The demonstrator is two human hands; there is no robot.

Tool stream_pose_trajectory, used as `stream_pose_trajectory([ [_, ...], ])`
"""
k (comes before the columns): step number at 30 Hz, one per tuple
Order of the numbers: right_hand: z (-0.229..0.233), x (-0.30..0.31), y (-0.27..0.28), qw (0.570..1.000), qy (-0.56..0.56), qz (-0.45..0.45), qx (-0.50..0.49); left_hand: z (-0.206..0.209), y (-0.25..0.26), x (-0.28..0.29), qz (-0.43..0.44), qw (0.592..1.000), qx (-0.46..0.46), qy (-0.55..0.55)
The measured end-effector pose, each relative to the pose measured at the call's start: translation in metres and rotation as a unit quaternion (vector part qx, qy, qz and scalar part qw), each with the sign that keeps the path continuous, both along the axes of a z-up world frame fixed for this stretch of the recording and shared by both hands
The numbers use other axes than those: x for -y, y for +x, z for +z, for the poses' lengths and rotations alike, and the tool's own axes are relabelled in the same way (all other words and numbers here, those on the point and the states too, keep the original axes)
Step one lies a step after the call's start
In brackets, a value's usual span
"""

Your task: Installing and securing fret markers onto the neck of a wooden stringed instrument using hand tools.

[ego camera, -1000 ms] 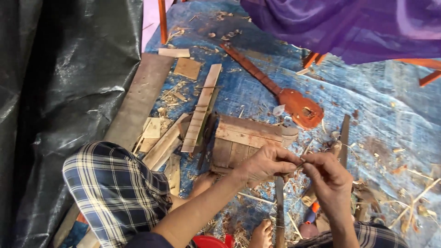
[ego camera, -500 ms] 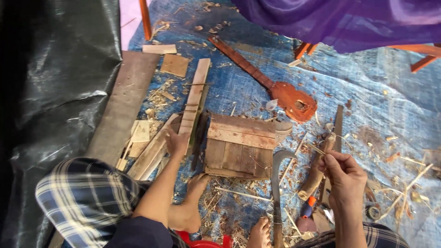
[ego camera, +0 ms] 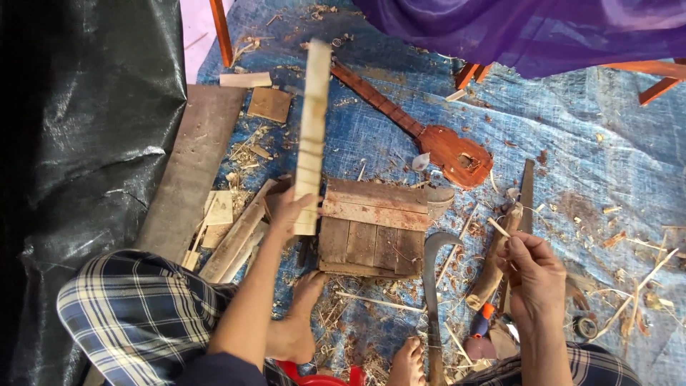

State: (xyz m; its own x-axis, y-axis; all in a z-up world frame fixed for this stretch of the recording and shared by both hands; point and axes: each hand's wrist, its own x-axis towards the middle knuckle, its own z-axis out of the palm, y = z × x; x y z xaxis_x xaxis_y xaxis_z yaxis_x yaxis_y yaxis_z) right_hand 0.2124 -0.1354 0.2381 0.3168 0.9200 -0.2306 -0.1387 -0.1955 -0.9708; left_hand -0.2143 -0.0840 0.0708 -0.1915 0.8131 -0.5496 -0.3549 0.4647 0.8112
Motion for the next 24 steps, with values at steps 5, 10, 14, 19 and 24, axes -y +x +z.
stream_pose_trajectory([
  [5,0.0,-0.006,-0.01,0.995,-0.027,-0.002,-0.096,0.089,0.07,-0.001,-0.111,0.96,0.126,0.225],
  [10,-0.012,-0.005,-0.025,0.994,0.097,0.031,-0.039,0.157,0.144,0.022,-0.099,0.96,0.105,0.241],
  [14,0.011,0.003,-0.043,0.989,0.114,0.063,-0.071,0.177,0.174,0.038,-0.208,0.929,0.091,0.29],
  [19,0.011,0.007,-0.053,0.987,0.127,0.065,-0.074,0.187,0.19,0.055,-0.262,0.897,0.044,0.353],
  [24,0.016,0.013,-0.062,0.986,0.151,0.052,-0.054,0.195,0.198,0.068,-0.249,0.897,0.055,0.363],
])
